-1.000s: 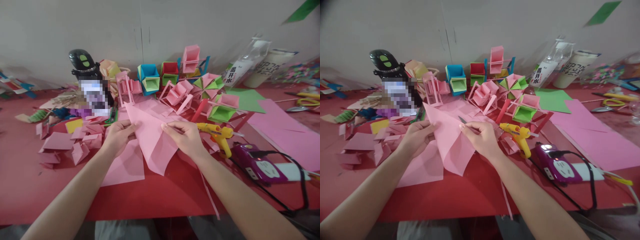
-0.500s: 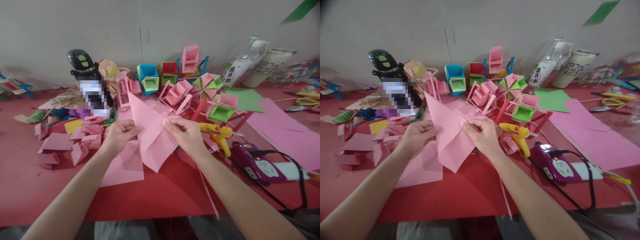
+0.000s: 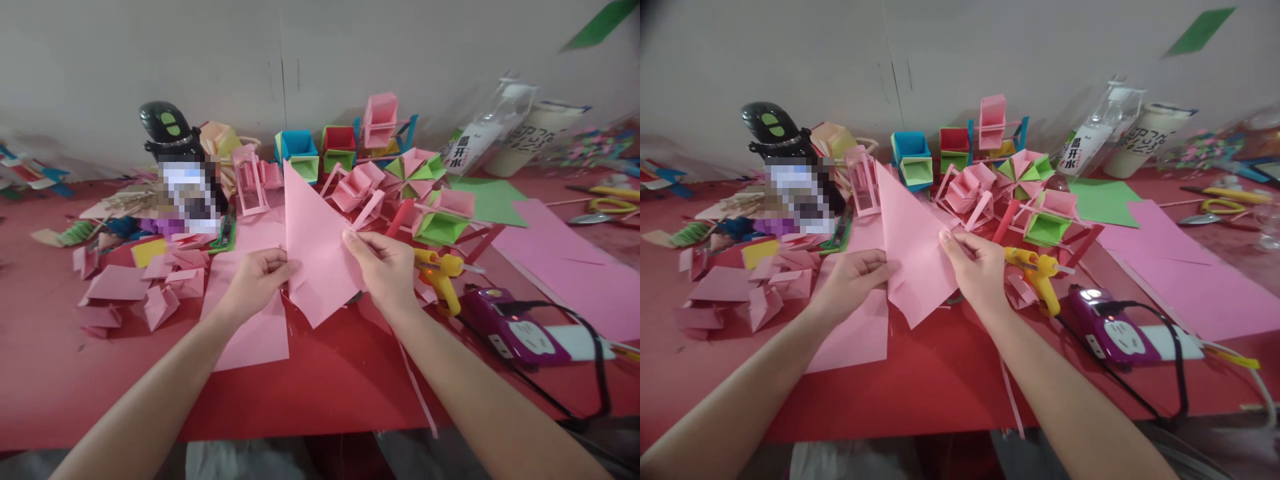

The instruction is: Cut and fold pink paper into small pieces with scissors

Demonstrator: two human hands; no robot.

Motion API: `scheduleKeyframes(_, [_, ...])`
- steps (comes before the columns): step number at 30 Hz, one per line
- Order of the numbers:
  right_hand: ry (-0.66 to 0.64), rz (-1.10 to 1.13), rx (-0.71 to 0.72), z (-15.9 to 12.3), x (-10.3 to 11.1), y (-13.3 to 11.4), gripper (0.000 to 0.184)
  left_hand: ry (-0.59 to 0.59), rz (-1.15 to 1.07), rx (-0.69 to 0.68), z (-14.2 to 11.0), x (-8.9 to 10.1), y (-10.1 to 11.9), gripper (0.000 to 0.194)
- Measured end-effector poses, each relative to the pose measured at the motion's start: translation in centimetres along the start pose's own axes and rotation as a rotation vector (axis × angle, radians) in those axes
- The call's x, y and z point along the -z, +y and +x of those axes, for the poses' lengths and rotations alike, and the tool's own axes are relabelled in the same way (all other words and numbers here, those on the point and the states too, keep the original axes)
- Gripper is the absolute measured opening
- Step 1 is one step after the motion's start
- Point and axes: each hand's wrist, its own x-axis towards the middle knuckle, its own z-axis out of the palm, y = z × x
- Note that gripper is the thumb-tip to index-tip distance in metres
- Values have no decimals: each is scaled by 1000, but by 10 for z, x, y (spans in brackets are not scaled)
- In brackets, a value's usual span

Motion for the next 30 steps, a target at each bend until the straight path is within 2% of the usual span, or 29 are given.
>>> scheduleKeyframes(5, [13, 19, 9, -2, -2, 0, 24, 102, 222, -120, 4, 0, -1, 34])
scheduleKeyframes(9, [46, 26, 12, -2, -4, 3, 25, 36, 234, -162, 5, 1, -4, 23])
scheduleKeyframes(11, [54, 26, 10, -2, -4, 4, 25, 22, 250, -171, 5, 2, -5, 19])
scheduleKeyframes(20, [2, 107, -58, 0, -5, 12, 15, 114, 475, -162, 6, 16, -4, 26])
scheduleKeyframes(25, [-61, 115, -104, 1, -5, 7, 15, 143, 410, -195, 9, 20, -3, 18])
scheduleKeyframes(28, [-178, 100, -151, 1, -5, 8, 24, 221, 406, -223, 13, 25, -2, 17])
scheduleKeyframes(30, [-275, 104, -182, 1, -5, 10, 25, 227, 424, -238, 15, 34, -1, 16])
